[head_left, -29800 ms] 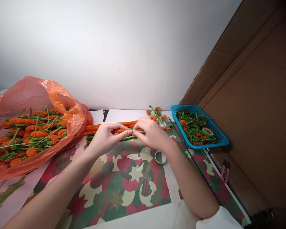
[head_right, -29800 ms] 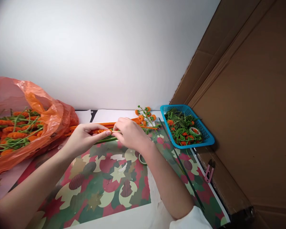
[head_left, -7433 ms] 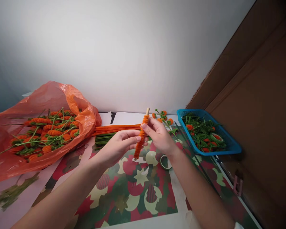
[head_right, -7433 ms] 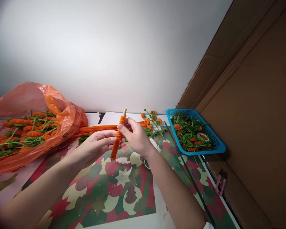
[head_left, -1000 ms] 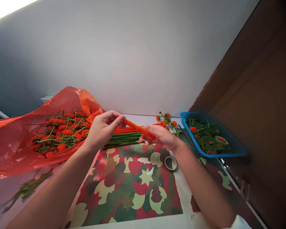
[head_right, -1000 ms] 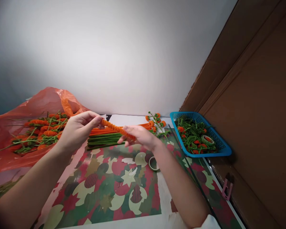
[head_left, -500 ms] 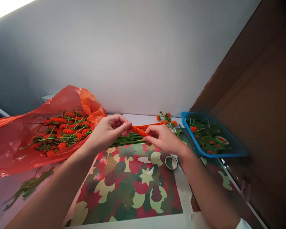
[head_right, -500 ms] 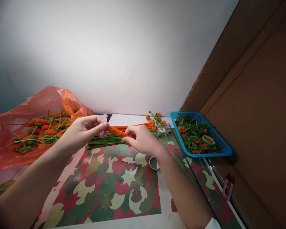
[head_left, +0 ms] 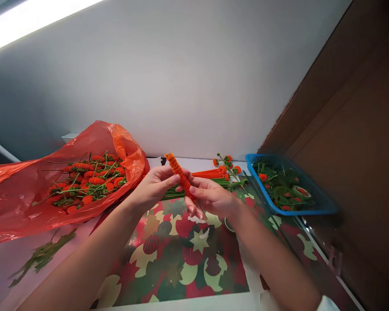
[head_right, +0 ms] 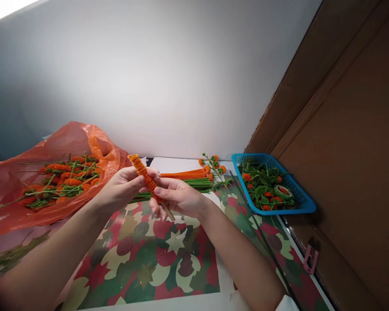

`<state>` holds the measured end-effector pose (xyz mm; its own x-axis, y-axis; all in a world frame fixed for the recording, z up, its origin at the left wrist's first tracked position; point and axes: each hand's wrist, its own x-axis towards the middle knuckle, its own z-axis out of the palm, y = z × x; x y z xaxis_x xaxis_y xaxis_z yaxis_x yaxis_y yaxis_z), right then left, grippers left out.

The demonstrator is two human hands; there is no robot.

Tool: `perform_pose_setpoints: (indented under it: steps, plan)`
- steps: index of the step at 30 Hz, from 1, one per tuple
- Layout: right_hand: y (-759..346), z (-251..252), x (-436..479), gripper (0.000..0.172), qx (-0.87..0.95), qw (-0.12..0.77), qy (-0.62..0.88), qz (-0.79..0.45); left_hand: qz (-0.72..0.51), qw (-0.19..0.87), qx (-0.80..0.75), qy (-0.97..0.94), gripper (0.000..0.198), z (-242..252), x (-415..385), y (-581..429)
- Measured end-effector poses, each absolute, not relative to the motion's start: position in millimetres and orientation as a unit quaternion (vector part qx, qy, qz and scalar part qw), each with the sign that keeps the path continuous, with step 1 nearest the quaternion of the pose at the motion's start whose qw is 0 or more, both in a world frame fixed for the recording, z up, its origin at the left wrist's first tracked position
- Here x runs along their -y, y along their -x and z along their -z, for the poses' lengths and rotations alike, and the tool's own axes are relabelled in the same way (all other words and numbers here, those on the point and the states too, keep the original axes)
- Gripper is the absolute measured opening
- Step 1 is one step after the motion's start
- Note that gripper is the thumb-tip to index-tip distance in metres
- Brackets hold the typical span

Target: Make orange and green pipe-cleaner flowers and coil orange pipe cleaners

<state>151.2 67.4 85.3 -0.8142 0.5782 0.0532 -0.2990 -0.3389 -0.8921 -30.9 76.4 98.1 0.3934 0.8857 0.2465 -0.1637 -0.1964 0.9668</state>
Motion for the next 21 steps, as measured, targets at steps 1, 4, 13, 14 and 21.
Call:
perform_pose_setpoints:
  steps: [1,4,13,14,21]
  plan:
    - [-149.6,-84.4,-66.8,0.023,0.488,0.272,0.129,-0.819,-0.463,0.565,-0.293,-0.617,0.035,-97.6,-75.8,30.5]
    - [-144.1,-82.0,-64.3,0.033,0.432,0.278,0.13,-0.848,-0.449,0.556,-0.307,-0.628,0.036,-98.3,-75.7,31.0]
    - [-138.4,-75.5,-66.1,0.029,0.464,0.355,0.175,-0.793,-0.419,0.471,-0.325,-0.705,0.02,-115.7,-70.0,34.9]
    - [-138.4,-75.9,-66.3,0.032,0.474,0.366,0.184,-0.78,-0.421,0.467,-0.327,-0.705,0.018,-116.4,-68.4,34.5]
    - [-134.0,-84.0,-60.7,0.047,0.52,0.407,0.244,-0.71,-0.437,0.42,-0.332,-0.722,0.018,-112.6,-66.0,30.4]
